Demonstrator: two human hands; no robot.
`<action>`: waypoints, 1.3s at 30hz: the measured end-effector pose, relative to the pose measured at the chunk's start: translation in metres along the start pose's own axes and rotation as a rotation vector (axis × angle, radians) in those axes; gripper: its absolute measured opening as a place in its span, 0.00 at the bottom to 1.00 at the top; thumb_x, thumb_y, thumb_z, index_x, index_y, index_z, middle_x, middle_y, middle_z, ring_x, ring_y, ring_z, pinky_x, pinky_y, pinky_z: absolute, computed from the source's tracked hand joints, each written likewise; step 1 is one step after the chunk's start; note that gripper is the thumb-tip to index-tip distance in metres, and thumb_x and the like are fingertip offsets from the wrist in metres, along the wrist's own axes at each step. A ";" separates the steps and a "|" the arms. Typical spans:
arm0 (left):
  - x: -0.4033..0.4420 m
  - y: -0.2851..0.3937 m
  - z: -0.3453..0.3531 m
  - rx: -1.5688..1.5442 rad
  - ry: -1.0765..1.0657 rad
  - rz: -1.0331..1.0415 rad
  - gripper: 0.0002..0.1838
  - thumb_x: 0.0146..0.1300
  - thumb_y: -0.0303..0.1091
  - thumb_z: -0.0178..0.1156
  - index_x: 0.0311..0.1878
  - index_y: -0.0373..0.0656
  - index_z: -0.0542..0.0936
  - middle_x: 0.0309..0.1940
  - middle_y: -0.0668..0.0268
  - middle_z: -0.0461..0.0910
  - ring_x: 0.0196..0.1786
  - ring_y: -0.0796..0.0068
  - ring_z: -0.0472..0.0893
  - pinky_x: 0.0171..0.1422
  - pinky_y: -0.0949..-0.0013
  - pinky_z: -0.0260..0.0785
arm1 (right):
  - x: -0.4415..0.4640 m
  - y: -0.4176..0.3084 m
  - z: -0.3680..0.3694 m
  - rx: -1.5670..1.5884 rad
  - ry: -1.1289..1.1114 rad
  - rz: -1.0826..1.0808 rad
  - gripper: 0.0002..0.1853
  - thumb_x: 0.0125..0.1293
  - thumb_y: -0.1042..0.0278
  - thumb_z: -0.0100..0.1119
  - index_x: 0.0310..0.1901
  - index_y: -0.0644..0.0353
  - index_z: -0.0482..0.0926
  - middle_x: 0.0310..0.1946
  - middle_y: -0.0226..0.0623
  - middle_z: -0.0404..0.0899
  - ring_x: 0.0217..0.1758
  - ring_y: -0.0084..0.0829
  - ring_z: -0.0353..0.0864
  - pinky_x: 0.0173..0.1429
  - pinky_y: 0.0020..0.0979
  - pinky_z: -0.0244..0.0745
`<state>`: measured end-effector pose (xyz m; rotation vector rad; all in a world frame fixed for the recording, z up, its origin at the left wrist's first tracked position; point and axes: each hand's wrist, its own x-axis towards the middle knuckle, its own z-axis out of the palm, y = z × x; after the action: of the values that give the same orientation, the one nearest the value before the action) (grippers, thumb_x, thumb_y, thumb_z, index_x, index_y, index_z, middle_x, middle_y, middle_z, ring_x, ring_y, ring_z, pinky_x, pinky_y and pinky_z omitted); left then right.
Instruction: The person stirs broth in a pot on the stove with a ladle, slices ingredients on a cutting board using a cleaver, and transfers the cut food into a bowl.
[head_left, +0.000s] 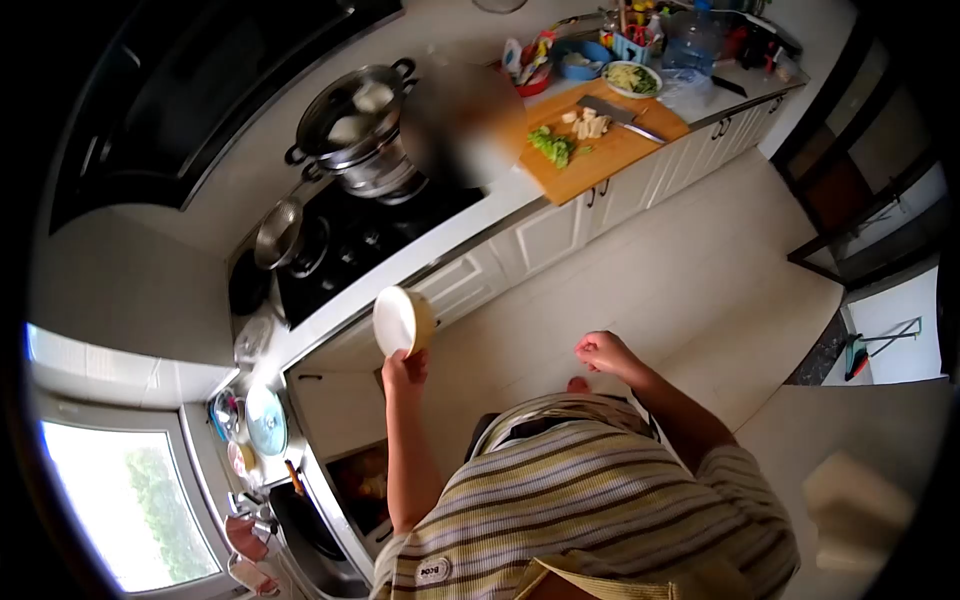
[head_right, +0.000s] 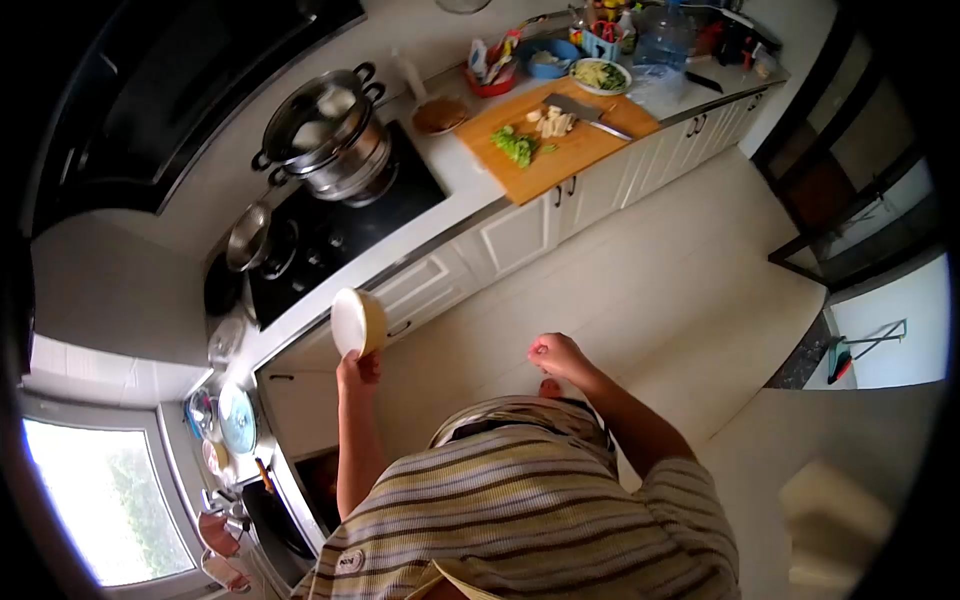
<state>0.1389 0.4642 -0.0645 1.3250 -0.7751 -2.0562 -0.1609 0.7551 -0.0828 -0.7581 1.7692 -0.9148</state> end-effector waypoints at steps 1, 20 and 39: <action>0.014 0.000 0.035 0.054 -0.016 -0.058 0.21 0.56 0.32 0.48 0.52 0.32 0.69 0.26 0.58 0.80 0.22 0.70 0.78 0.19 0.72 0.65 | -0.006 0.001 -0.016 0.157 0.052 0.014 0.11 0.59 0.65 0.60 0.36 0.66 0.79 0.25 0.36 0.80 0.22 0.24 0.78 0.29 0.26 0.74; 0.342 -0.001 0.426 0.226 0.033 0.106 0.23 0.60 0.23 0.45 0.59 0.44 0.54 0.32 0.53 0.78 0.22 0.66 0.81 0.18 0.71 0.72 | 0.169 -0.033 -0.255 0.021 0.347 0.101 0.08 0.61 0.70 0.57 0.38 0.64 0.79 0.25 0.30 0.78 0.25 0.20 0.76 0.30 0.23 0.73; 0.368 -0.023 0.496 0.295 0.486 0.100 0.30 0.56 0.38 0.65 0.58 0.42 0.63 0.38 0.57 0.75 0.33 0.67 0.77 0.33 0.65 0.69 | 0.389 -0.032 -0.503 -0.887 0.605 -0.213 0.26 0.49 0.61 0.70 0.49 0.57 0.73 0.37 0.46 0.76 0.42 0.46 0.76 0.44 0.42 0.72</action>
<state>-0.4513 0.2950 -0.1309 1.8140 -0.9151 -1.4851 -0.7608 0.5438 -0.1125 -1.3379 2.7244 -0.4702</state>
